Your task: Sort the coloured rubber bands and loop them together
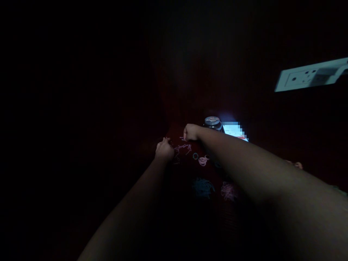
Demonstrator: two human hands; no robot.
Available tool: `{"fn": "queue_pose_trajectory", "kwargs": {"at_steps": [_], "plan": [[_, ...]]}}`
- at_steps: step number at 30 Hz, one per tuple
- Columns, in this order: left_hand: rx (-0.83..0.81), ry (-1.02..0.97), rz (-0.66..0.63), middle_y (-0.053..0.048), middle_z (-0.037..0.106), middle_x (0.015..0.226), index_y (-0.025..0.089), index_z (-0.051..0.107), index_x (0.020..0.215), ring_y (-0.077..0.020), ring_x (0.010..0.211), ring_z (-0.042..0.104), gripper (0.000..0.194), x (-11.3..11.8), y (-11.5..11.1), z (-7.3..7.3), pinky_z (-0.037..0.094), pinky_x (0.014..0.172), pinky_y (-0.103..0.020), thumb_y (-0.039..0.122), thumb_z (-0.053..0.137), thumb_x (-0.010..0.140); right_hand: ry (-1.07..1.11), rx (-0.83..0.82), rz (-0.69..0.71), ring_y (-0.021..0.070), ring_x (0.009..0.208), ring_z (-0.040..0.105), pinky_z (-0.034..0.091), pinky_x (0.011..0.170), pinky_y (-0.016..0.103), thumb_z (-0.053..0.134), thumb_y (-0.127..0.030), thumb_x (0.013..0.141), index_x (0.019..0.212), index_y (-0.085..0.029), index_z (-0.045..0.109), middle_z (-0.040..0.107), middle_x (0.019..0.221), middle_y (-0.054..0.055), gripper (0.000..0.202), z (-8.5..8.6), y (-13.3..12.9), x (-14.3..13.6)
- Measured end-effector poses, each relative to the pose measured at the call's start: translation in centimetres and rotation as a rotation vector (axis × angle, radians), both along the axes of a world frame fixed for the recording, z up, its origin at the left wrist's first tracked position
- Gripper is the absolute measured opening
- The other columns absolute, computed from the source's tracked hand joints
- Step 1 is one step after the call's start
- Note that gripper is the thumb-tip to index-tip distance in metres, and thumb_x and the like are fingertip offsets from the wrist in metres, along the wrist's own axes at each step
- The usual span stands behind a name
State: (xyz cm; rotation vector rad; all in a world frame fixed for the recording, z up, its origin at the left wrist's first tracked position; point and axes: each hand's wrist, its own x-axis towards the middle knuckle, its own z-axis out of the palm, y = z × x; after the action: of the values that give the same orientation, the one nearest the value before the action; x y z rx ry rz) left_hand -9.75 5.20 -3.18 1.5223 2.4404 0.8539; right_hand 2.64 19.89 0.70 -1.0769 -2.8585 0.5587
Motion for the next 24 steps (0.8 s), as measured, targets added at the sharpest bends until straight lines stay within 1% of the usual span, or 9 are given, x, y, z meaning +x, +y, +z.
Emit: {"fn": "queue_pose_trajectory", "kwargs": {"at_steps": [4, 8, 12, 16, 21, 24], "plan": [[0.000, 0.001, -0.001, -0.014, 0.056, 0.136, 0.015, 0.052, 0.134, -0.0281, 0.134, 0.042, 0.054, 0.1, -0.2, 0.1, 0.035, 0.111, -0.039, 0.016, 0.051, 0.081, -0.015, -0.005, -0.008, 0.0145, 0.073, 0.064, 0.044, 0.063, 0.022, 0.069, -0.020, 0.067, 0.083, -0.018, 0.075, 0.073, 0.081, 0.001, 0.017, 0.0, -0.1, 0.1], [0.066, -0.024, 0.007, -0.011, 0.062, 0.130, 0.019, 0.055, 0.129, -0.0272, 0.125, 0.050, 0.048, -0.1, -0.1, 0.0, 0.039, 0.106, -0.039, 0.014, 0.049, 0.081, -0.038, -0.014, -0.026, 0.0152, 0.070, 0.063, 0.043, 0.059, 0.022, 0.070, -0.022, 0.065, 0.082, -0.018, 0.073, 0.072, 0.078, 0.001, 0.017, -0.1, -0.1, 0.3], [0.155, -0.114, 0.010, -0.003, 0.069, 0.115, 0.026, 0.056, 0.118, -0.0203, 0.113, 0.058, 0.040, -0.4, 0.2, -0.4, 0.043, 0.099, -0.033, 0.012, 0.048, 0.082, -0.044, -0.028, -0.023, 0.0144, 0.068, 0.062, 0.042, 0.056, 0.022, 0.067, -0.021, 0.066, 0.083, -0.017, 0.072, 0.070, 0.076, 0.001, 0.018, 0.2, -0.2, 0.7], [0.219, -0.197, 0.007, -0.001, 0.071, 0.110, 0.026, 0.053, 0.117, -0.0181, 0.103, 0.063, 0.041, -0.6, 0.5, -0.6, 0.047, 0.090, -0.031, 0.008, 0.047, 0.080, -0.018, -0.020, -0.024, 0.0141, 0.067, 0.061, 0.042, 0.057, 0.022, 0.066, -0.022, 0.066, 0.085, -0.017, 0.071, 0.070, 0.077, 0.001, 0.020, 0.7, -0.3, 1.3], [0.268, -0.210, 0.003, -0.001, 0.072, 0.108, 0.025, 0.051, 0.116, -0.0161, 0.099, 0.065, 0.042, -0.8, 0.6, -0.8, 0.047, 0.087, -0.029, 0.005, 0.047, 0.079, 0.007, -0.015, -0.020, 0.0149, 0.067, 0.061, 0.043, 0.058, 0.024, 0.066, -0.021, 0.064, 0.082, -0.017, 0.071, 0.070, 0.074, 0.001, 0.019, 1.0, -0.4, 1.8], [0.267, -0.210, -0.005, -0.001, 0.072, 0.107, 0.025, 0.054, 0.113, -0.0159, 0.097, 0.065, 0.040, -0.8, 0.6, -0.8, 0.047, 0.086, -0.028, 0.005, 0.047, 0.079, 0.021, -0.021, -0.008, 0.0154, 0.068, 0.061, 0.043, 0.059, 0.024, 0.067, -0.021, 0.063, 0.080, -0.017, 0.071, 0.070, 0.074, 0.001, 0.018, 1.0, -0.5, 1.9]]}}
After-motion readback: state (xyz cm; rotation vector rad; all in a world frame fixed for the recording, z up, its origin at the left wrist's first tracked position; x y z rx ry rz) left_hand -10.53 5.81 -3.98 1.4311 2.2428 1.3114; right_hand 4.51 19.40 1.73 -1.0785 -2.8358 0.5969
